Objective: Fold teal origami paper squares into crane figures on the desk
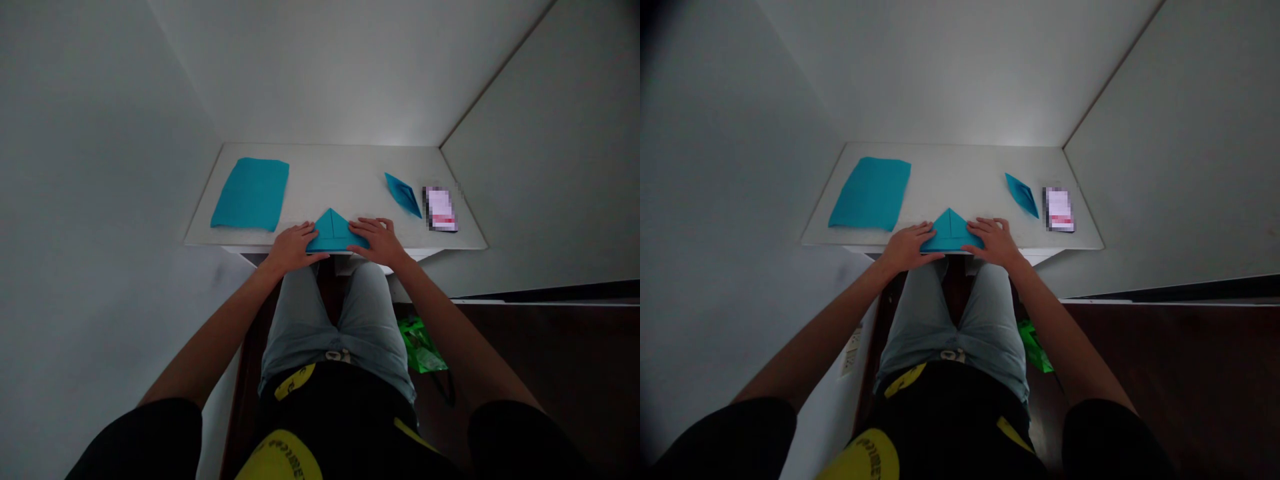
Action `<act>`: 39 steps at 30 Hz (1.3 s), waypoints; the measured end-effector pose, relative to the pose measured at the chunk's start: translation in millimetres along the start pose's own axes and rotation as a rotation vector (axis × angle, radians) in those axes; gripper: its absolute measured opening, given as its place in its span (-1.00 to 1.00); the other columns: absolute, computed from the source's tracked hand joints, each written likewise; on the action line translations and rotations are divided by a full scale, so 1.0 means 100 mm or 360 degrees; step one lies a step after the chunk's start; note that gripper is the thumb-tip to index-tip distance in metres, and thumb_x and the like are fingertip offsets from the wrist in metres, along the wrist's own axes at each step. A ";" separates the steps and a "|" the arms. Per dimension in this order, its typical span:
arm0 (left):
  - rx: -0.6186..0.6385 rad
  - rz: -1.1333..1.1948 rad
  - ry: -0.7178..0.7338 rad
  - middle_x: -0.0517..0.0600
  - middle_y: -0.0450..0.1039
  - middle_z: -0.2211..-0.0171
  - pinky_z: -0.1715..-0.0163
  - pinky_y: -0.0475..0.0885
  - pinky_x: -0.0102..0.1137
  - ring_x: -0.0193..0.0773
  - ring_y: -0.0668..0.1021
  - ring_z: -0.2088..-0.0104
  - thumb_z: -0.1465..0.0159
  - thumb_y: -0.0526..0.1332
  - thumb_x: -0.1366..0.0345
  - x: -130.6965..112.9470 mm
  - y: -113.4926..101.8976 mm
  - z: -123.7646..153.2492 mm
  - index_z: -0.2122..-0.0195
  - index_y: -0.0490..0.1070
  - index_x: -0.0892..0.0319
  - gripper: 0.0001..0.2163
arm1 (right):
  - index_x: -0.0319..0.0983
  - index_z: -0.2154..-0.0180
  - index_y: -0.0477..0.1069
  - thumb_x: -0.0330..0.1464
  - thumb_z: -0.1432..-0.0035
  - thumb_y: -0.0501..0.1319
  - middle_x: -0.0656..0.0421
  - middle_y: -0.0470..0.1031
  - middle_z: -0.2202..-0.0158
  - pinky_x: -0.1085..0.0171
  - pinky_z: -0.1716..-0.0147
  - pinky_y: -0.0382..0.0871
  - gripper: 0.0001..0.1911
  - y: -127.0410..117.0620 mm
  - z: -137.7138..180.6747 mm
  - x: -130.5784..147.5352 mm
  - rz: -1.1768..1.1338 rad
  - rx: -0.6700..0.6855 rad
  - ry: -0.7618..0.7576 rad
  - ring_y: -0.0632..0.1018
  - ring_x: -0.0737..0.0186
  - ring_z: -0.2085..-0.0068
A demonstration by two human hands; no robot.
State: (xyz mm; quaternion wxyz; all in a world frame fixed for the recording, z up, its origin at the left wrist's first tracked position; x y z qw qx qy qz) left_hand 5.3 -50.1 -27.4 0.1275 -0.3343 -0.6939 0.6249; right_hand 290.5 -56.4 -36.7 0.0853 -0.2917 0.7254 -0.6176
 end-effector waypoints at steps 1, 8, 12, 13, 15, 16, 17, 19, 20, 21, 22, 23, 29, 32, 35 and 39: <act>0.0008 0.0004 0.0002 0.24 0.51 -0.38 -0.45 0.41 0.02 0.14 0.50 -0.43 -0.39 0.41 -0.10 0.01 -0.01 0.00 -0.26 0.61 0.17 -0.44 | -0.12 -0.34 0.53 0.13 -0.46 0.23 -0.02 0.55 -0.39 -0.23 -0.36 0.08 -0.34 -0.01 0.00 -0.01 0.0008 0.0013 -0.0019 0.47 -0.26 -0.42; 0.0038 0.0103 0.0045 0.13 0.58 -0.33 -0.43 0.45 -0.03 0.02 0.56 -0.39 -0.48 0.33 0.10 0.09 -0.03 -0.06 -0.22 0.66 0.07 -0.65 | -0.10 -0.30 0.57 0.02 -0.51 0.21 0.03 0.56 -0.38 -0.19 -0.28 0.16 -0.47 -0.02 -0.03 -0.05 0.0034 0.0061 -0.0033 0.45 -0.24 -0.40; 0.0031 0.0108 -0.0070 0.11 0.66 -0.23 -0.37 0.49 -0.05 -0.01 0.63 -0.30 -0.57 0.18 0.15 0.09 -0.08 -0.14 -0.15 0.68 0.10 -0.68 | -0.08 -0.15 0.65 -0.09 -0.58 0.12 0.05 0.65 -0.28 -0.18 -0.24 0.16 -0.59 -0.01 -0.11 -0.04 -0.0010 0.0002 0.0081 0.50 -0.19 -0.31; 0.0031 0.0092 -0.0121 0.12 0.68 -0.20 -0.35 0.51 -0.04 0.01 0.65 -0.27 -0.57 0.17 0.16 0.08 -0.09 -0.16 -0.16 0.67 0.11 -0.68 | -0.09 -0.12 0.66 -0.10 -0.58 0.12 0.04 0.67 -0.25 -0.17 -0.23 0.16 -0.60 -0.02 -0.13 -0.03 -0.0020 -0.0005 0.0106 0.51 -0.19 -0.29; -0.0008 0.0031 -0.0235 0.14 0.69 -0.18 -0.33 0.50 0.00 0.05 0.67 -0.22 -0.55 0.21 0.18 0.05 -0.13 -0.20 -0.21 0.63 0.12 -0.68 | -0.11 -0.11 0.65 -0.10 -0.55 0.15 0.00 0.69 -0.20 -0.16 -0.21 0.18 -0.61 -0.04 -0.18 -0.01 -0.0031 -0.0031 0.0170 0.54 -0.19 -0.23; -0.0052 -0.0008 -0.0285 0.15 0.67 -0.21 -0.35 0.47 0.03 0.08 0.65 -0.24 -0.54 0.23 0.21 0.02 -0.14 -0.20 -0.24 0.61 0.12 -0.67 | -0.13 -0.16 0.63 -0.10 -0.53 0.18 -0.02 0.68 -0.19 -0.15 -0.20 0.19 -0.60 -0.05 -0.20 0.00 -0.0023 -0.0064 0.0215 0.54 -0.20 -0.21; -0.0103 -0.0044 -0.0317 0.15 0.63 -0.26 -0.38 0.43 0.05 0.09 0.61 -0.29 -0.53 0.23 0.25 -0.02 -0.14 -0.20 -0.27 0.58 0.10 -0.66 | -0.14 -0.23 0.58 -0.10 -0.51 0.21 -0.05 0.65 -0.21 -0.15 -0.19 0.21 -0.57 -0.07 -0.21 0.01 -0.0002 -0.0112 0.0264 0.54 -0.21 -0.20; -0.0166 -0.0079 -0.0300 0.10 0.52 -0.39 -0.44 0.35 0.08 0.07 0.49 -0.42 -0.53 0.17 0.35 -0.16 -0.10 -0.18 -0.29 0.56 0.04 -0.64 | -0.16 -0.36 0.46 -0.12 -0.47 0.24 -0.10 0.57 -0.30 -0.15 -0.20 0.23 -0.46 -0.09 -0.22 0.07 0.0065 -0.0221 0.0339 0.51 -0.25 -0.23; -0.0162 -0.0073 -0.0257 0.05 0.46 -0.44 -0.46 0.32 0.08 0.04 0.43 -0.48 -0.53 0.13 0.39 -0.25 -0.05 -0.15 -0.28 0.55 0.01 -0.62 | -0.15 -0.40 0.43 -0.16 -0.47 0.23 -0.11 0.52 -0.36 -0.16 -0.22 0.24 -0.45 -0.09 -0.22 0.12 0.0098 -0.0250 0.0341 0.50 -0.27 -0.27; -0.0135 -0.0053 -0.0206 0.02 0.42 -0.47 -0.47 0.31 0.08 0.01 0.38 -0.52 -0.52 0.09 0.42 -0.34 0.01 -0.13 -0.29 0.55 0.00 -0.59 | -0.14 -0.41 0.41 -0.22 -0.48 0.21 -0.10 0.48 -0.40 -0.18 -0.24 0.25 -0.46 -0.06 -0.22 0.18 0.0118 -0.0243 0.0311 0.48 -0.27 -0.31; -0.0106 -0.0028 -0.0167 0.02 0.38 -0.50 -0.48 0.30 0.07 0.00 0.33 -0.55 -0.52 0.07 0.43 -0.43 0.08 -0.10 -0.32 0.52 0.01 -0.56 | -0.12 -0.42 0.41 -0.29 -0.49 0.17 -0.09 0.45 -0.43 -0.19 -0.27 0.26 -0.47 -0.01 -0.21 0.26 0.0117 -0.0203 0.0258 0.47 -0.26 -0.34; -0.0088 -0.0004 -0.0145 0.05 0.33 -0.53 -0.49 0.28 0.07 0.00 0.29 -0.57 -0.52 0.06 0.41 -0.51 0.15 -0.07 -0.38 0.47 0.05 -0.54 | -0.11 -0.43 0.40 -0.35 -0.50 0.11 -0.06 0.44 -0.46 -0.19 -0.30 0.28 -0.45 0.06 -0.21 0.34 0.0093 -0.0144 0.0192 0.46 -0.23 -0.37; -0.0093 0.0052 -0.0172 0.22 0.13 -0.61 -0.60 0.11 0.07 0.07 0.18 -0.62 -0.52 0.13 0.19 -0.57 0.36 0.02 -0.56 0.22 0.25 -0.39 | -0.22 -0.63 0.00 -0.21 -0.60 -0.03 -0.06 0.26 -0.57 -0.23 -0.54 0.17 -0.29 0.43 -0.05 0.63 -0.0102 -0.0052 0.0046 0.26 -0.10 -0.58; -0.0112 0.0037 -0.0209 0.21 0.09 -0.62 -0.60 0.10 0.07 0.09 0.19 -0.61 -0.53 0.16 0.08 -0.38 0.31 0.09 -0.56 0.22 0.22 -0.36 | -0.27 -0.64 -0.04 0.00 -0.57 0.06 -0.13 0.13 -0.61 -0.25 -0.57 0.11 -0.16 0.40 0.07 0.50 -0.0065 -0.0068 0.0071 0.20 -0.18 -0.61; -0.0144 0.0022 -0.0259 0.21 0.12 -0.61 -0.59 0.12 0.08 0.10 0.22 -0.60 -0.55 0.14 0.06 -0.18 0.25 0.16 -0.58 0.19 0.21 -0.36 | -0.31 -0.63 -0.05 0.07 -0.55 0.06 -0.18 0.10 -0.62 -0.25 -0.58 0.08 -0.09 0.31 0.19 0.29 -0.0007 -0.0056 0.0124 0.19 -0.21 -0.61; -0.0155 0.0027 -0.0255 0.19 0.20 -0.57 -0.58 0.15 0.06 0.07 0.27 -0.58 -0.55 0.16 0.09 -0.05 0.22 0.20 -0.56 0.24 0.21 -0.39 | -0.30 -0.64 -0.10 -0.02 -0.56 0.05 -0.16 0.07 -0.63 -0.29 -0.58 0.04 -0.14 0.27 0.27 0.14 0.0039 -0.0051 0.0163 0.16 -0.21 -0.62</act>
Point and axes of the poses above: each hand's wrist, its own z-axis away from the middle knuckle, its own y-axis out of the palm, x = y × z, the point moved 3 cm from there along -z, towards the middle knuckle
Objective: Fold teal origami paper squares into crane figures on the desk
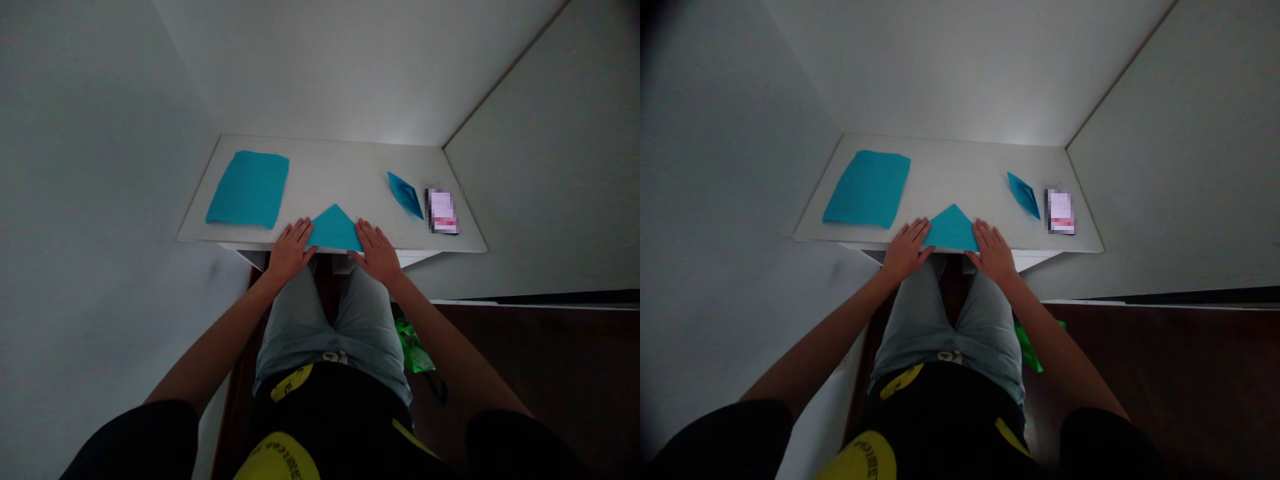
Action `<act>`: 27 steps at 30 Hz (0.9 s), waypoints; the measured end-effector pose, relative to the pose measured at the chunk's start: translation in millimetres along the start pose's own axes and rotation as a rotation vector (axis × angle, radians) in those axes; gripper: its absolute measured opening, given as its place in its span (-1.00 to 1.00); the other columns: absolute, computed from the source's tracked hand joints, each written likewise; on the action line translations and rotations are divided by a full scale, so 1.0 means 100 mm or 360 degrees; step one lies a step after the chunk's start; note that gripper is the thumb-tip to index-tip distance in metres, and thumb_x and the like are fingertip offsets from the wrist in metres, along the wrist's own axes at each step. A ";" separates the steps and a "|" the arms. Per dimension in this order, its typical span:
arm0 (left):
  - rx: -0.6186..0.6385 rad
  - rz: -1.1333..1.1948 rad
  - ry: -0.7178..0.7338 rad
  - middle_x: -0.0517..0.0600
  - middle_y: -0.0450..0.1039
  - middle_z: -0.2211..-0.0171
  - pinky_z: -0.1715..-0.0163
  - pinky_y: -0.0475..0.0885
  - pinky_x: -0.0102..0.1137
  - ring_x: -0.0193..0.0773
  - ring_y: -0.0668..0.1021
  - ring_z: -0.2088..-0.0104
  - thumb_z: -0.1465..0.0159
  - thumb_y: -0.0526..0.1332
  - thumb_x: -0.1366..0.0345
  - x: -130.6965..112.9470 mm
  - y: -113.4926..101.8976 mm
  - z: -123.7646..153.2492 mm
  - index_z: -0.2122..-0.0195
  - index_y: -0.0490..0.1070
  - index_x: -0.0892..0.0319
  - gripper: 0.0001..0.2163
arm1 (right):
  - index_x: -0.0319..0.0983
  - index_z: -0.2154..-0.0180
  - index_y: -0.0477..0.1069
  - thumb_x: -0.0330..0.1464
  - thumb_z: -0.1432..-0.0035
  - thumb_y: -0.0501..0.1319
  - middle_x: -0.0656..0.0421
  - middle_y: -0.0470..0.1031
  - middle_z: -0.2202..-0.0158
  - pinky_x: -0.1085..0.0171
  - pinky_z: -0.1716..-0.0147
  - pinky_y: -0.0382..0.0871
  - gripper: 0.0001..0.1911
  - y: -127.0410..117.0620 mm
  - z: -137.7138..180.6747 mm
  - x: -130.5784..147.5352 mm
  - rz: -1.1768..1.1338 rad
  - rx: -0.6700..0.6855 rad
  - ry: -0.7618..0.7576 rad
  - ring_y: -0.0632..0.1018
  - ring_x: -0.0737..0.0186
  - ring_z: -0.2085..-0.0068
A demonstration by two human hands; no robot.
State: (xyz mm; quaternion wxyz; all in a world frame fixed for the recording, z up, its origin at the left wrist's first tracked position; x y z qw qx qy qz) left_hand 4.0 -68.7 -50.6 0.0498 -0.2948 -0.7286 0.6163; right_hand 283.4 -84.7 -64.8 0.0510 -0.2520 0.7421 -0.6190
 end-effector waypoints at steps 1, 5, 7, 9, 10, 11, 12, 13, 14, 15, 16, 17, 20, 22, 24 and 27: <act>0.0002 0.0007 0.0003 0.18 0.23 -0.56 -0.57 0.17 0.05 0.06 0.29 -0.57 -0.54 0.18 0.12 0.02 0.00 0.01 -0.55 0.27 0.19 -0.40 | -0.28 -0.64 -0.10 -0.06 -0.56 0.06 -0.16 0.08 -0.63 -0.29 -0.58 0.05 -0.16 0.01 0.01 -0.01 0.0001 -0.0005 0.0009 0.17 -0.20 -0.62; 0.0015 0.0057 -0.0012 0.04 0.45 -0.45 -0.49 0.32 0.03 0.01 0.47 -0.46 -0.44 0.25 0.35 0.06 -0.06 0.10 -0.41 0.47 0.00 -0.49 | -0.20 -0.60 0.08 -0.30 -0.46 0.13 -0.07 0.22 -0.59 -0.29 -0.54 0.13 -0.24 0.02 0.07 -0.01 -0.0049 -0.0028 0.0023 0.27 -0.16 -0.58; -0.0015 0.0126 -0.0053 0.00 0.61 -0.30 -0.40 0.42 0.03 0.01 0.57 -0.35 -0.42 0.23 0.41 0.09 -0.13 0.16 -0.27 0.60 -0.05 -0.57 | -0.16 -0.47 0.34 -0.36 -0.43 0.14 -0.03 0.39 -0.50 -0.25 -0.48 0.23 -0.38 -0.05 0.12 0.00 -0.0103 -0.0080 0.0037 0.39 -0.13 -0.51; -0.0086 0.0264 -0.0135 0.04 0.73 -0.10 -0.28 0.50 -0.02 0.01 0.65 -0.18 -0.46 0.24 0.32 0.16 -0.24 0.17 -0.08 0.67 0.00 -0.73 | -0.11 -0.23 0.57 -0.32 -0.47 0.15 -0.02 0.57 -0.33 -0.21 -0.39 0.33 -0.60 -0.18 0.12 -0.01 -0.0185 -0.0180 0.0100 0.51 -0.13 -0.38; -0.0127 0.0365 -0.0190 0.05 0.75 0.00 -0.21 0.55 -0.07 -0.01 0.68 -0.09 -0.48 0.25 0.24 0.20 -0.30 0.13 0.01 0.68 0.03 -0.79 | -0.10 -0.10 0.63 -0.25 -0.49 0.16 -0.01 0.64 -0.22 -0.18 -0.33 0.38 -0.68 -0.25 0.10 -0.02 -0.0249 -0.0236 0.0146 0.57 -0.14 -0.29; -0.0163 0.0484 -0.0252 0.05 0.74 0.09 -0.12 0.58 -0.13 -0.04 0.69 0.01 -0.49 0.25 0.14 0.26 -0.36 0.07 0.08 0.67 0.07 -0.79 | -0.10 0.00 0.65 -0.17 -0.51 0.16 0.00 0.68 -0.12 -0.16 -0.26 0.42 -0.69 -0.33 0.06 -0.04 -0.0334 -0.0288 0.0209 0.61 -0.14 -0.20; -0.0192 0.0608 -0.0322 0.03 0.72 0.17 -0.02 0.60 -0.19 -0.09 0.69 0.10 -0.49 0.25 0.05 0.32 -0.41 -0.01 0.14 0.65 0.09 -0.74 | -0.11 0.08 0.65 -0.08 -0.52 0.17 0.01 0.70 -0.01 -0.12 -0.18 0.47 -0.65 -0.39 0.00 -0.07 -0.0439 -0.0326 0.0278 0.64 -0.13 -0.10; -0.0194 0.0731 -0.0382 0.01 0.70 0.22 0.07 0.59 -0.25 -0.13 0.67 0.17 -0.49 0.25 -0.01 0.38 -0.45 -0.10 0.18 0.62 0.10 -0.70 | -0.12 0.13 0.64 0.00 -0.51 0.17 0.03 0.70 0.09 -0.08 -0.08 0.51 -0.59 -0.44 -0.08 -0.11 -0.0560 -0.0342 0.0352 0.65 -0.11 0.00; -0.0172 0.0827 -0.0431 -0.01 0.68 0.27 0.14 0.57 -0.30 -0.16 0.65 0.23 -0.48 0.26 -0.03 0.44 -0.49 -0.21 0.21 0.60 0.11 -0.67 | -0.13 0.15 0.62 0.06 -0.50 0.17 0.06 0.68 0.17 -0.04 0.01 0.53 -0.54 -0.46 -0.17 -0.15 -0.0678 -0.0335 0.0431 0.64 -0.08 0.09; -0.0137 0.0871 -0.0477 -0.01 0.65 0.31 0.19 0.55 -0.32 -0.18 0.63 0.27 -0.47 0.27 -0.04 0.48 -0.51 -0.32 0.24 0.58 0.12 -0.67 | -0.14 0.14 0.61 0.11 -0.47 0.17 0.08 0.66 0.22 0.00 0.08 0.53 -0.51 -0.45 -0.27 -0.20 -0.0776 -0.0304 0.0497 0.63 -0.05 0.16; -0.0108 0.0860 -0.0530 0.00 0.63 0.32 0.21 0.54 -0.32 -0.18 0.62 0.28 -0.46 0.30 -0.01 0.51 -0.52 -0.42 0.24 0.57 0.14 -0.69 | -0.15 0.12 0.60 0.14 -0.45 0.19 0.09 0.65 0.25 0.03 0.14 0.53 -0.49 -0.42 -0.36 -0.24 -0.0843 -0.0269 0.0548 0.62 -0.02 0.20; -0.0118 0.0786 -0.0586 0.02 0.64 0.29 0.18 0.54 -0.29 -0.15 0.62 0.25 -0.44 0.34 0.04 0.51 -0.53 -0.50 0.20 0.57 0.15 -0.74 | -0.15 0.08 0.58 0.15 -0.42 0.21 0.10 0.65 0.25 0.05 0.17 0.52 -0.48 -0.37 -0.44 -0.28 -0.0877 -0.0236 0.0584 0.61 -0.01 0.22; -0.0338 0.0354 -0.0635 0.20 0.62 -0.06 -0.11 0.54 -0.10 0.07 0.61 -0.09 -0.41 0.37 0.17 0.31 -0.50 -0.59 -0.12 0.54 0.18 -0.68 | -0.13 -0.11 0.49 0.07 -0.37 0.27 0.13 0.67 0.27 0.04 0.16 0.52 -0.50 -0.17 -0.59 -0.35 -0.0832 -0.0165 0.0649 0.62 0.02 0.27; -0.0353 0.0148 -0.0447 0.26 0.48 -0.30 -0.31 0.44 0.02 0.17 0.48 -0.33 -0.48 0.26 0.19 0.02 -0.38 -0.58 -0.31 0.45 0.18 -0.59 | -0.12 -0.24 0.41 0.01 -0.33 0.29 0.17 0.67 0.32 0.00 0.11 0.52 -0.43 -0.05 -0.60 -0.35 -0.0739 -0.0168 0.0664 0.63 0.01 0.29; -0.0119 0.0146 -0.0101 0.21 0.45 -0.37 -0.39 0.38 0.02 0.13 0.45 -0.39 -0.56 0.12 0.19 -0.32 -0.16 -0.54 -0.35 0.46 0.13 -0.60 | -0.13 -0.36 0.30 -0.03 -0.32 0.29 0.19 0.67 0.32 -0.05 0.06 0.52 -0.32 0.01 -0.55 -0.32 -0.0642 -0.0195 0.0665 0.65 -0.01 0.29; 0.0053 0.0178 0.0152 0.10 0.45 -0.43 -0.47 0.31 0.03 0.05 0.42 -0.45 -0.60 0.02 0.22 -0.64 0.11 -0.48 -0.39 0.46 0.05 -0.57 | -0.16 -0.38 0.31 -0.06 -0.36 0.24 0.15 0.69 0.24 -0.06 0.00 0.52 -0.34 0.01 -0.45 -0.25 -0.0569 -0.0163 0.0648 0.68 0.00 0.26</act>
Point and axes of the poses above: each hand's wrist, its own z-axis away from the middle knuckle, its own y-axis out of the palm, x = y × z, the point moved 3 cm from there along -z, towards the middle knuckle
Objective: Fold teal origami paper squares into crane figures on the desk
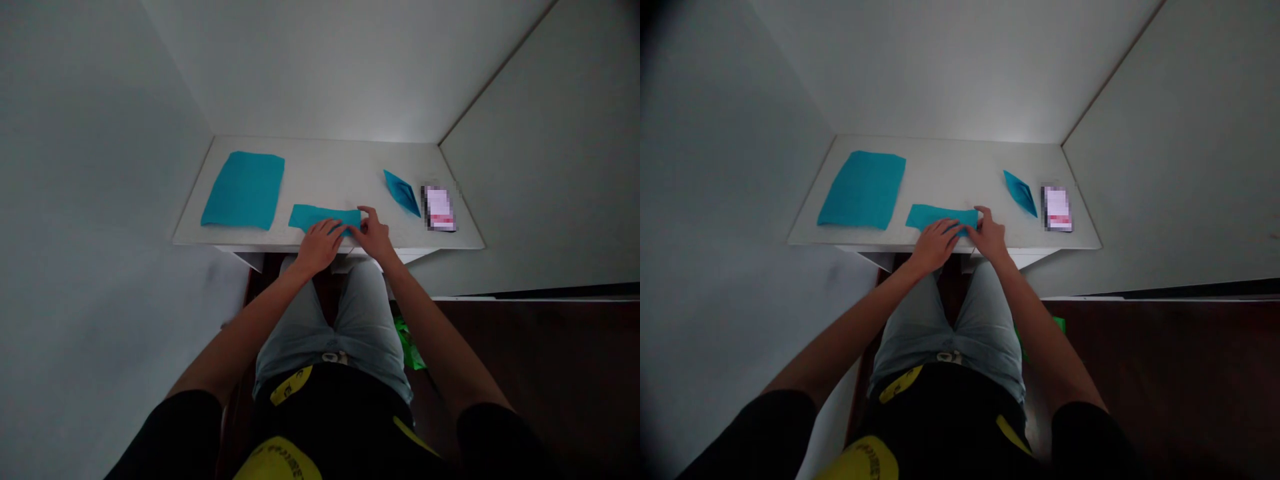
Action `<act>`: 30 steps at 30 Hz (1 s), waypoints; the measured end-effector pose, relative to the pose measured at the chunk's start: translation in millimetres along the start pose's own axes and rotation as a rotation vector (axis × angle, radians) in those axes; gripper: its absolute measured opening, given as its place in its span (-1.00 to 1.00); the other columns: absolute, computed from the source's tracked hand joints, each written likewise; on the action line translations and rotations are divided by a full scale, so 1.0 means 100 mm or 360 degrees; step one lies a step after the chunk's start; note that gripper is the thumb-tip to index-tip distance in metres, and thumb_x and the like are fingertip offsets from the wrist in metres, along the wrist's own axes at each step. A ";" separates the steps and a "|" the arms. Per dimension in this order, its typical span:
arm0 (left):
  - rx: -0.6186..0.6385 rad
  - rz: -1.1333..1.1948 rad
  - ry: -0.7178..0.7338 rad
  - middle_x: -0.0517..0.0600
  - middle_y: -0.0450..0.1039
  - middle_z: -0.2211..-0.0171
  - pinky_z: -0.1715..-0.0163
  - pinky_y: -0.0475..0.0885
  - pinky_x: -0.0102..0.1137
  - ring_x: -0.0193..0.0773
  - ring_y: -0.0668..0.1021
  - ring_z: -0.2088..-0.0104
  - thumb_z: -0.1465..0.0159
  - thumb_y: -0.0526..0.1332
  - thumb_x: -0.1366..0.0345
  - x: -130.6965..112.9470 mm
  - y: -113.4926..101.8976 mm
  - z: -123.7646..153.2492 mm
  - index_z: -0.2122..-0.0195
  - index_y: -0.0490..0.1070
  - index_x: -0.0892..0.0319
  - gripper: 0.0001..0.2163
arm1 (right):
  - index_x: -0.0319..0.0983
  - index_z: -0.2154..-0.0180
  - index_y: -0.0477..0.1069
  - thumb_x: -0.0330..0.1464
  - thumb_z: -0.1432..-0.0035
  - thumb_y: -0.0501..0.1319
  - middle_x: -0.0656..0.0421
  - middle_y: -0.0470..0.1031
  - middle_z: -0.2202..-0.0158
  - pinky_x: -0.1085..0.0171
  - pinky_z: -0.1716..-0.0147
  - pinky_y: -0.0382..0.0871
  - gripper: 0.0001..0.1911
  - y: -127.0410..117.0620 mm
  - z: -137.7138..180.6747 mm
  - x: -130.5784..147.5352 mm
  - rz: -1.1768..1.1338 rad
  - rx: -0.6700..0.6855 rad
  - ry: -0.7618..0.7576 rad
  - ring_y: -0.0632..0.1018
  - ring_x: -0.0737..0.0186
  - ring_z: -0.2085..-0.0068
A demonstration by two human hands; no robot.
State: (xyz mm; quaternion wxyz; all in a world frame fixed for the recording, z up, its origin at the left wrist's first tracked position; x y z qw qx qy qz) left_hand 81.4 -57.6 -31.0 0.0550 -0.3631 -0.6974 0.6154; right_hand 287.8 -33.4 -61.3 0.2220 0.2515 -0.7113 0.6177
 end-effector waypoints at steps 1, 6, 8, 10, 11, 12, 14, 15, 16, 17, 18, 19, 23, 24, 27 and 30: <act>0.0006 -0.0004 0.0016 0.08 0.45 -0.43 -0.49 0.28 0.04 0.03 0.41 -0.47 -0.61 0.01 0.23 -0.04 0.06 0.01 -0.40 0.47 0.05 -0.57 | -0.16 -0.34 0.37 -0.06 -0.37 0.25 0.14 0.70 0.21 -0.04 0.00 0.52 -0.39 -0.02 0.04 0.00 0.0006 0.0036 -0.0021 0.68 0.01 0.24; -0.0001 -0.0036 0.0035 0.06 0.45 -0.45 -0.55 0.21 0.04 0.00 0.39 -0.50 -0.61 0.04 0.20 -0.02 0.12 0.03 -0.38 0.49 0.06 -0.59 | -0.16 -0.19 0.58 -0.09 -0.35 0.31 0.05 0.69 0.09 0.06 0.09 0.54 -0.52 -0.17 0.16 -0.04 -0.0039 0.0200 -0.0293 0.64 0.04 0.20; 0.0018 -0.0036 0.0058 0.06 0.45 -0.45 -0.57 0.19 0.04 0.01 0.38 -0.51 -0.61 0.07 0.20 -0.01 0.10 0.04 -0.38 0.49 0.08 -0.59 | -0.17 -0.14 0.63 -0.10 -0.40 0.27 0.02 0.67 0.07 0.08 0.13 0.55 -0.57 -0.21 0.15 -0.06 -0.0060 0.0251 -0.0358 0.63 0.06 0.21; 0.0028 -0.0021 0.0069 0.07 0.46 -0.44 -0.57 0.17 0.05 0.01 0.38 -0.51 -0.60 0.09 0.18 0.00 0.09 0.04 -0.37 0.49 0.10 -0.60 | -0.17 -0.07 0.68 -0.10 -0.44 0.23 0.01 0.65 0.06 0.07 0.13 0.55 -0.61 -0.23 0.12 -0.07 -0.0045 0.0273 -0.0367 0.61 0.07 0.22; 0.0031 -0.0009 0.0072 0.07 0.46 -0.43 -0.57 0.18 0.05 0.01 0.39 -0.51 -0.60 0.10 0.18 0.00 0.09 0.04 -0.36 0.50 0.10 -0.60 | -0.18 -0.02 0.69 -0.10 -0.46 0.23 0.00 0.64 0.07 0.07 0.12 0.54 -0.62 -0.24 0.09 -0.07 -0.0027 0.0265 -0.0357 0.61 0.06 0.22; 0.0035 0.0003 0.0078 0.06 0.47 -0.43 -0.57 0.18 0.05 0.00 0.39 -0.51 -0.60 0.10 0.17 0.00 0.09 0.05 -0.34 0.51 0.10 -0.61 | -0.18 0.03 0.69 -0.10 -0.46 0.23 0.01 0.63 0.08 0.06 0.11 0.54 -0.63 -0.23 0.07 -0.07 -0.0010 0.0250 -0.0342 0.61 0.06 0.22; 0.0046 0.0017 0.0094 0.05 0.47 -0.43 -0.58 0.17 0.05 -0.01 0.39 -0.51 -0.60 0.10 0.16 0.01 0.09 0.05 -0.33 0.52 0.08 -0.62 | -0.17 0.09 0.68 -0.10 -0.46 0.24 0.02 0.62 0.10 0.07 0.11 0.54 -0.66 -0.21 0.03 -0.04 0.0023 0.0211 -0.0320 0.60 0.06 0.22; 0.0052 0.0018 0.0102 0.06 0.46 -0.44 -0.58 0.16 0.06 -0.02 0.39 -0.51 -0.60 0.10 0.16 0.02 0.09 0.06 -0.34 0.51 0.08 -0.62 | -0.17 0.10 0.67 -0.10 -0.46 0.24 0.03 0.62 0.11 0.08 0.10 0.53 -0.68 -0.19 0.01 -0.03 0.0044 0.0195 -0.0314 0.61 0.06 0.22; 0.0056 0.0012 0.0110 0.06 0.45 -0.44 -0.59 0.15 0.06 -0.02 0.38 -0.51 -0.60 0.10 0.17 0.03 0.10 0.07 -0.37 0.49 0.08 -0.60 | -0.16 0.10 0.66 -0.11 -0.46 0.25 0.03 0.61 0.11 0.08 0.09 0.53 -0.69 -0.17 0.00 -0.02 0.0070 0.0183 -0.0310 0.61 0.06 0.21; 0.0061 0.0000 0.0122 0.07 0.44 -0.45 -0.59 0.14 0.06 -0.01 0.37 -0.52 -0.60 0.10 0.17 0.03 0.10 0.08 -0.41 0.45 0.08 -0.58 | -0.15 0.10 0.65 -0.12 -0.46 0.25 0.04 0.61 0.11 0.07 0.08 0.52 -0.71 -0.15 -0.02 -0.01 0.0103 0.0173 -0.0301 0.61 0.05 0.19; 0.0066 -0.0018 0.0139 0.08 0.41 -0.47 -0.59 0.13 0.07 0.00 0.36 -0.53 -0.60 0.10 0.17 0.04 0.11 0.09 -0.45 0.40 0.07 -0.55 | -0.15 0.09 0.64 -0.12 -0.46 0.25 0.03 0.61 0.10 0.07 0.06 0.52 -0.72 -0.14 -0.04 -0.01 0.0139 0.0155 -0.0282 0.62 0.03 0.17; 0.0071 -0.0041 0.0161 0.09 0.39 -0.49 -0.59 0.12 0.09 0.01 0.34 -0.55 -0.59 0.11 0.17 0.04 0.12 0.11 -0.49 0.37 0.06 -0.53 | -0.15 0.07 0.62 -0.14 -0.46 0.26 0.03 0.61 0.10 0.06 0.06 0.51 -0.74 -0.13 -0.06 0.00 0.0171 0.0128 -0.0255 0.62 0.01 0.15; 0.0072 -0.0120 0.0191 0.11 0.32 -0.53 -0.60 0.08 0.12 0.07 0.29 -0.57 -0.57 0.14 0.18 0.01 0.14 0.15 -0.51 0.35 0.06 -0.50 | -0.19 0.02 0.58 -0.24 -0.49 0.20 -0.05 0.61 0.06 0.01 0.02 0.49 -0.77 -0.15 -0.01 0.10 0.0288 -0.0108 -0.0189 0.62 -0.08 0.06; 0.0066 -0.0131 0.0173 0.12 0.33 -0.52 -0.60 0.09 0.12 0.08 0.29 -0.57 -0.56 0.15 0.18 -0.02 0.15 0.15 -0.51 0.35 0.08 -0.49 | -0.20 0.01 0.58 -0.26 -0.52 0.16 -0.08 0.62 0.02 0.00 -0.01 0.48 -0.75 -0.15 0.05 0.15 0.0336 -0.0172 -0.0204 0.62 -0.10 0.03; 0.0062 -0.0159 0.0099 0.13 0.31 -0.53 -0.59 0.10 0.12 0.10 0.29 -0.57 -0.55 0.18 0.18 -0.10 0.17 0.15 -0.51 0.35 0.11 -0.47 | -0.19 -0.11 0.57 -0.26 -0.60 0.05 -0.09 0.63 -0.16 -0.03 -0.15 0.40 -0.65 -0.12 0.32 0.31 0.0486 -0.0236 -0.0315 0.59 -0.11 -0.15; 0.0074 -0.0169 0.0064 0.15 0.30 -0.54 -0.59 0.13 0.10 0.10 0.28 -0.57 -0.52 0.21 0.17 -0.16 0.17 0.13 -0.51 0.35 0.14 -0.45 | -0.17 -0.27 0.52 -0.24 -0.65 -0.02 -0.03 0.62 -0.27 -0.01 -0.24 0.35 -0.57 -0.04 0.57 0.36 0.0506 -0.0137 -0.0414 0.57 -0.03 -0.26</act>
Point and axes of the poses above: each hand's wrist, its own z-axis away from the middle knuckle, its own y-axis out of the palm, x = y × z, the point moved 3 cm from there along -z, towards the middle knuckle
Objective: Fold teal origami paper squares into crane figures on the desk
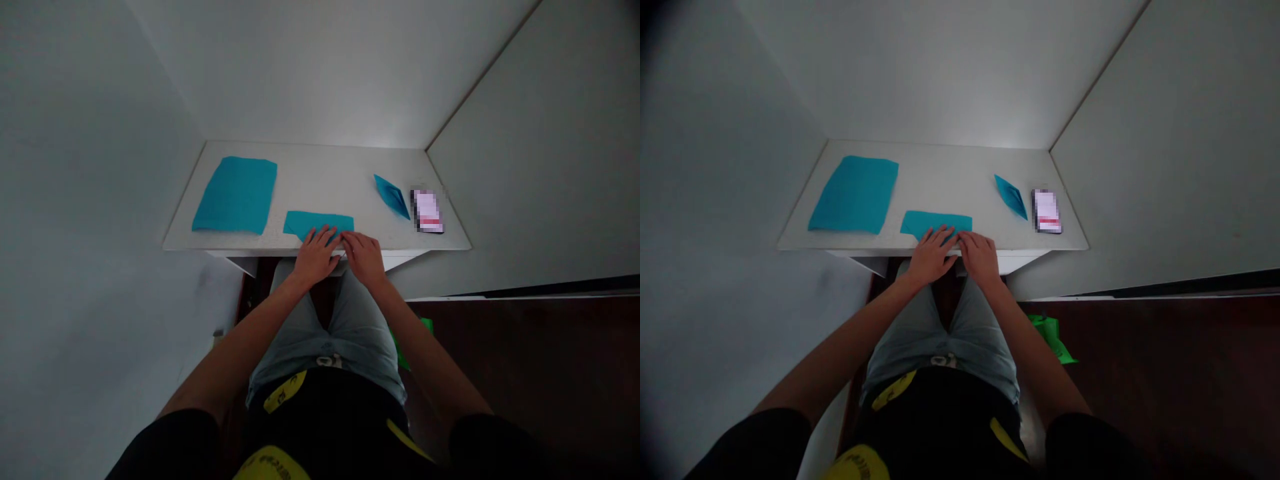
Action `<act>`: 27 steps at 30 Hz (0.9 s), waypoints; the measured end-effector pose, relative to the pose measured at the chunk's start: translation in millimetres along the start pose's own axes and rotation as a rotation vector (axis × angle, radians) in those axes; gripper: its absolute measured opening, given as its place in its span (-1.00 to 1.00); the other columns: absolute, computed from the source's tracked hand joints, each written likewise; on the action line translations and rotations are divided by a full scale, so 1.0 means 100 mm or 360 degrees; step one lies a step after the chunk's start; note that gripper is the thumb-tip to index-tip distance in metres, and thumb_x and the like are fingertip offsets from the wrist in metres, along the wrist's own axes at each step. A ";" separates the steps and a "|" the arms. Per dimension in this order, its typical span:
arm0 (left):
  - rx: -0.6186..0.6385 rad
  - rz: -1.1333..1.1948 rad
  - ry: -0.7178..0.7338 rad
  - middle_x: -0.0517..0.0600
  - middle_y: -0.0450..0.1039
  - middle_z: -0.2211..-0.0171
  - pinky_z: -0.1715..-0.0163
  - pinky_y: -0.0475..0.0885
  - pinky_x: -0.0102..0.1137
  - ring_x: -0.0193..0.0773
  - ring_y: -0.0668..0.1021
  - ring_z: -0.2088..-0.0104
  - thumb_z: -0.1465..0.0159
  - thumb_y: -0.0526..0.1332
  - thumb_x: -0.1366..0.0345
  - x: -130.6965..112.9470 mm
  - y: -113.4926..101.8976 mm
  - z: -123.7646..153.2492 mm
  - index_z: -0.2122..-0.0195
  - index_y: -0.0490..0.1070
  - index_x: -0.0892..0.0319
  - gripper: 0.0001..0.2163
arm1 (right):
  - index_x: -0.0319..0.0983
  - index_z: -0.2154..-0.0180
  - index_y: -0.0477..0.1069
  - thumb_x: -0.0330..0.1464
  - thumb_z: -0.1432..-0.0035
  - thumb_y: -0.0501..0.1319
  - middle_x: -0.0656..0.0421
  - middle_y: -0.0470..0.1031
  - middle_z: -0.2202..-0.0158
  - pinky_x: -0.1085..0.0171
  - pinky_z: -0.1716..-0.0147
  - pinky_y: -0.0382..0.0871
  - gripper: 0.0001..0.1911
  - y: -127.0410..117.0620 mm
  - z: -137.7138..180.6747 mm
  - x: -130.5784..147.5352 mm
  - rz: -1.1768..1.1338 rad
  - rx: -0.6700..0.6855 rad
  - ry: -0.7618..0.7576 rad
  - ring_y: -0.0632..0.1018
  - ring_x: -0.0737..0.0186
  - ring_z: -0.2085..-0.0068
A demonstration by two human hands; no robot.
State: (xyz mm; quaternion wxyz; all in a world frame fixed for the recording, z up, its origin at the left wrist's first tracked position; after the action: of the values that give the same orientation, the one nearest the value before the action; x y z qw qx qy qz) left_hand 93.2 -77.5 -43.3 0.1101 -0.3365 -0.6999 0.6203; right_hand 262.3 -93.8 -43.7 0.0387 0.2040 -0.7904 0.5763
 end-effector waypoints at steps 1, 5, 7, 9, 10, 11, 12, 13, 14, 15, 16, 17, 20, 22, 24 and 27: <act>0.0008 0.0005 0.0009 0.16 0.30 -0.54 -0.58 0.15 0.07 0.09 0.29 -0.57 -0.52 0.21 0.17 0.01 -0.01 0.00 -0.51 0.34 0.14 -0.44 | -0.17 -0.32 0.49 -0.23 -0.65 -0.03 -0.03 0.60 -0.31 -0.01 -0.25 0.35 -0.54 0.01 0.05 0.00 -0.0002 0.0019 -0.0017 0.56 -0.03 -0.28; -0.0007 0.0003 -0.0023 0.16 0.27 -0.55 -0.55 0.23 0.03 0.11 0.30 -0.56 -0.49 0.27 0.09 0.29 -0.09 0.06 -0.52 0.33 0.13 -0.39 | -0.17 -0.41 0.43 -0.14 -0.63 0.01 -0.04 0.53 -0.39 -0.07 -0.26 0.34 -0.48 0.00 0.11 -0.08 0.0041 0.0045 -0.0056 0.53 -0.08 -0.35; -0.0041 -0.0015 -0.0070 0.15 0.26 -0.56 -0.54 0.21 0.07 0.13 0.30 -0.56 -0.46 0.31 0.09 0.51 -0.15 0.16 -0.52 0.32 0.11 -0.36 | -0.19 -0.42 0.42 -0.10 -0.63 0.02 -0.05 0.52 -0.40 -0.07 -0.26 0.33 -0.45 -0.02 0.08 -0.11 0.0068 0.0062 -0.0089 0.52 -0.10 -0.35; -0.0073 -0.0002 -0.0042 0.13 0.28 -0.55 -0.54 0.22 0.07 0.11 0.32 -0.55 -0.46 0.33 0.10 0.70 -0.19 0.29 -0.52 0.33 0.10 -0.37 | -0.20 -0.41 0.42 -0.06 -0.62 0.02 -0.07 0.52 -0.40 -0.06 -0.26 0.33 -0.43 -0.04 0.06 -0.12 0.0087 0.0071 -0.0118 0.51 -0.11 -0.36; -0.0090 0.0016 -0.0014 0.12 0.32 -0.53 -0.52 0.26 0.05 0.09 0.35 -0.54 -0.47 0.33 0.12 0.78 -0.20 0.35 -0.51 0.35 0.09 -0.40 | -0.22 -0.40 0.43 -0.05 -0.62 0.02 -0.07 0.52 -0.40 -0.06 -0.26 0.32 -0.42 -0.04 0.06 -0.12 0.0093 0.0069 -0.0128 0.51 -0.12 -0.36; -0.0108 0.0039 0.0015 0.11 0.37 -0.50 -0.49 0.31 0.02 0.05 0.40 -0.51 -0.49 0.30 0.16 0.84 -0.21 0.41 -0.48 0.39 0.07 -0.46 | -0.23 -0.39 0.44 -0.04 -0.62 0.03 -0.08 0.53 -0.39 -0.06 -0.27 0.32 -0.42 -0.05 0.05 -0.11 0.0095 0.0065 -0.0135 0.51 -0.12 -0.36; -0.0128 0.0064 0.0039 0.10 0.44 -0.45 -0.44 0.37 -0.01 0.01 0.47 -0.47 -0.52 0.27 0.20 0.89 -0.21 0.47 -0.44 0.45 0.06 -0.52 | -0.23 -0.38 0.45 -0.04 -0.62 0.03 -0.08 0.53 -0.38 -0.06 -0.27 0.31 -0.42 -0.05 0.05 -0.11 0.0096 0.0061 -0.0141 0.52 -0.12 -0.36; -0.0149 0.0089 0.0057 0.08 0.51 -0.40 -0.39 0.43 -0.04 -0.02 0.53 -0.41 -0.54 0.24 0.24 0.93 -0.22 0.51 -0.39 0.50 0.04 -0.59 | -0.24 -0.36 0.46 -0.04 -0.62 0.02 -0.08 0.54 -0.38 -0.06 -0.27 0.31 -0.43 -0.05 0.05 -0.12 0.0095 0.0059 -0.0145 0.52 -0.12 -0.36; -0.0177 0.0112 0.0068 0.07 0.57 -0.34 -0.34 0.47 -0.05 -0.04 0.59 -0.35 -0.56 0.22 0.26 0.97 -0.22 0.53 -0.33 0.56 0.03 -0.64 | -0.24 -0.35 0.47 -0.05 -0.63 0.02 -0.08 0.55 -0.37 -0.07 -0.26 0.31 -0.44 -0.05 0.04 -0.12 0.0093 0.0059 -0.0148 0.52 -0.12 -0.36; -0.0208 0.0131 0.0076 0.05 0.63 -0.28 -0.29 0.50 -0.06 -0.06 0.64 -0.29 -0.57 0.21 0.26 1.01 -0.23 0.54 -0.27 0.60 0.02 -0.68 | -0.23 -0.34 0.48 -0.05 -0.63 0.02 -0.08 0.56 -0.36 -0.07 -0.26 0.31 -0.45 -0.05 0.04 -0.13 0.0090 0.0062 -0.0149 0.53 -0.12 -0.36; -0.0240 0.0148 0.0086 0.05 0.67 -0.23 -0.26 0.51 -0.06 -0.06 0.67 -0.23 -0.58 0.22 0.23 1.05 -0.24 0.54 -0.22 0.63 0.02 -0.71 | -0.22 -0.33 0.49 -0.06 -0.63 0.01 -0.08 0.56 -0.36 -0.08 -0.26 0.31 -0.46 -0.05 0.03 -0.14 0.0087 0.0066 -0.0149 0.53 -0.12 -0.36; -0.0264 0.0164 0.0107 0.06 0.70 -0.18 -0.23 0.52 -0.07 -0.06 0.69 -0.19 -0.58 0.23 0.20 1.08 -0.26 0.53 -0.18 0.66 0.02 -0.73 | -0.22 -0.32 0.50 -0.07 -0.63 0.01 -0.08 0.57 -0.35 -0.08 -0.25 0.31 -0.46 -0.05 0.02 -0.15 0.0084 0.0071 -0.0149 0.53 -0.11 -0.36; -0.0260 0.0206 0.0228 0.08 0.74 -0.08 -0.16 0.54 -0.11 -0.07 0.71 -0.10 -0.57 0.26 0.14 1.18 -0.31 0.48 -0.12 0.69 0.05 -0.74 | -0.21 -0.29 0.52 -0.07 -0.63 0.00 -0.08 0.59 -0.32 -0.07 -0.25 0.32 -0.47 -0.05 -0.01 -0.16 0.0074 0.0069 -0.0154 0.53 -0.12 -0.35; -0.0218 0.0213 0.0304 0.08 0.75 -0.06 -0.12 0.55 -0.13 -0.07 0.71 -0.07 -0.56 0.26 0.14 1.23 -0.34 0.46 -0.13 0.68 0.06 -0.74 | -0.22 -0.27 0.53 -0.06 -0.63 0.00 -0.09 0.60 -0.30 -0.08 -0.25 0.32 -0.47 -0.05 -0.01 -0.16 0.0066 0.0056 -0.0159 0.54 -0.13 -0.34; -0.0175 0.0215 0.0345 0.07 0.74 -0.08 -0.10 0.55 -0.13 -0.07 0.70 -0.05 -0.57 0.25 0.18 1.24 -0.35 0.46 -0.15 0.68 0.03 -0.74 | -0.22 -0.26 0.53 -0.04 -0.62 0.02 -0.11 0.60 -0.30 -0.08 -0.25 0.33 -0.47 -0.05 0.00 -0.17 0.0056 0.0048 -0.0165 0.54 -0.14 -0.34; -0.0116 0.0279 0.0355 0.04 0.75 -0.07 -0.10 0.53 -0.14 -0.11 0.70 -0.04 -0.58 0.21 0.22 1.24 -0.36 0.49 -0.14 0.68 -0.02 -0.74 | -0.21 -0.26 0.53 -0.04 -0.61 0.04 -0.11 0.61 -0.29 -0.09 -0.25 0.33 -0.48 -0.06 0.03 -0.21 0.0040 0.0061 -0.0175 0.53 -0.15 -0.35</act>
State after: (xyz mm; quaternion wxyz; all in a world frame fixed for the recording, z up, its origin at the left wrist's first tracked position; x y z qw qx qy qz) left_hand -39.1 -41.2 -52.1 0.1203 -0.4668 -0.6733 0.5606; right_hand 283.9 -92.4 -45.1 -0.0159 0.2261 -0.7826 0.5798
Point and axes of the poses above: each hand's wrist, its own z-axis away from the middle knuckle, its own y-axis out of the palm, x = y × z, the point moved 3 cm from there along -z, towards the middle knuckle
